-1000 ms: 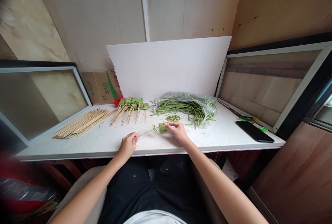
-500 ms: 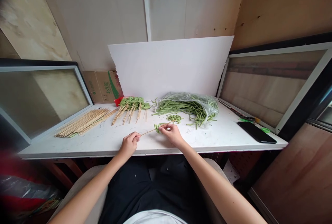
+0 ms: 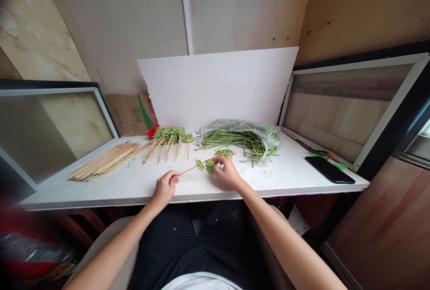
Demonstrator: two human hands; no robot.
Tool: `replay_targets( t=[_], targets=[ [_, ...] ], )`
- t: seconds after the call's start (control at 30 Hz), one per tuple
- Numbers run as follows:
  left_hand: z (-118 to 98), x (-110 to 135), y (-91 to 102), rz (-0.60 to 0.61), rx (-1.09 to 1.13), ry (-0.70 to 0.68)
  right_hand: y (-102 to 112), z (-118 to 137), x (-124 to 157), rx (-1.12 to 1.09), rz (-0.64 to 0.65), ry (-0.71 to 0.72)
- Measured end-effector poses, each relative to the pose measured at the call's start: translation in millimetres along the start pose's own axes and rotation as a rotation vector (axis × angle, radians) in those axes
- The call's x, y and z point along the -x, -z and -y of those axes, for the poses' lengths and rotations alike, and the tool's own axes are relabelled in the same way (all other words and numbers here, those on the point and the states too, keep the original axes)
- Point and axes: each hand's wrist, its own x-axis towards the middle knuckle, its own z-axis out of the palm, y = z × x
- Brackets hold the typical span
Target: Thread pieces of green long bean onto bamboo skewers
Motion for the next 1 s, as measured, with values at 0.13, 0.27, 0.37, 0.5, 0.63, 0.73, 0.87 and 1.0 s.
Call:
replay_targets(
  t=[0.13, 0.27, 0.37, 0.5, 0.63, 0.73, 0.87, 1.0],
  targets=[
    [3.9, 0.8, -0.6, -0.007, 0.005, 0.005, 0.0, -7.4, 4.5, 0.281, 0.109, 0.203],
    [5.7, 1.2, -1.0, 0.005, 0.018, 0.033, -1.5, -5.8, 6.1, 0.399, 0.132, 0.272],
    [4.8, 0.9, -0.8, 0.008, 0.016, 0.034, -1.6, -2.7, 5.5, 0.48, 0.122, 0.296],
    [5.0, 0.8, -1.0, 0.009, 0.006, 0.024, -1.3, 1.4, 5.3, 0.551, 0.141, 0.303],
    [7.6, 1.5, -1.9, 0.021, -0.016, 0.022, -2.4, 2.6, 5.2, 0.527, 0.16, 0.247],
    [9.1, 1.9, -2.6, 0.025, -0.023, 0.024, -3.4, 0.4, 4.7, 0.51, 0.176, 0.205],
    [9.2, 1.7, -2.9, 0.023, -0.025, 0.019, -4.5, -5.6, 3.6, 0.495, 0.165, 0.17],
    [6.5, 0.8, -2.3, 0.018, -0.023, 0.023, -5.8, -9.1, 3.4, 0.494, 0.142, 0.144]
  ],
)
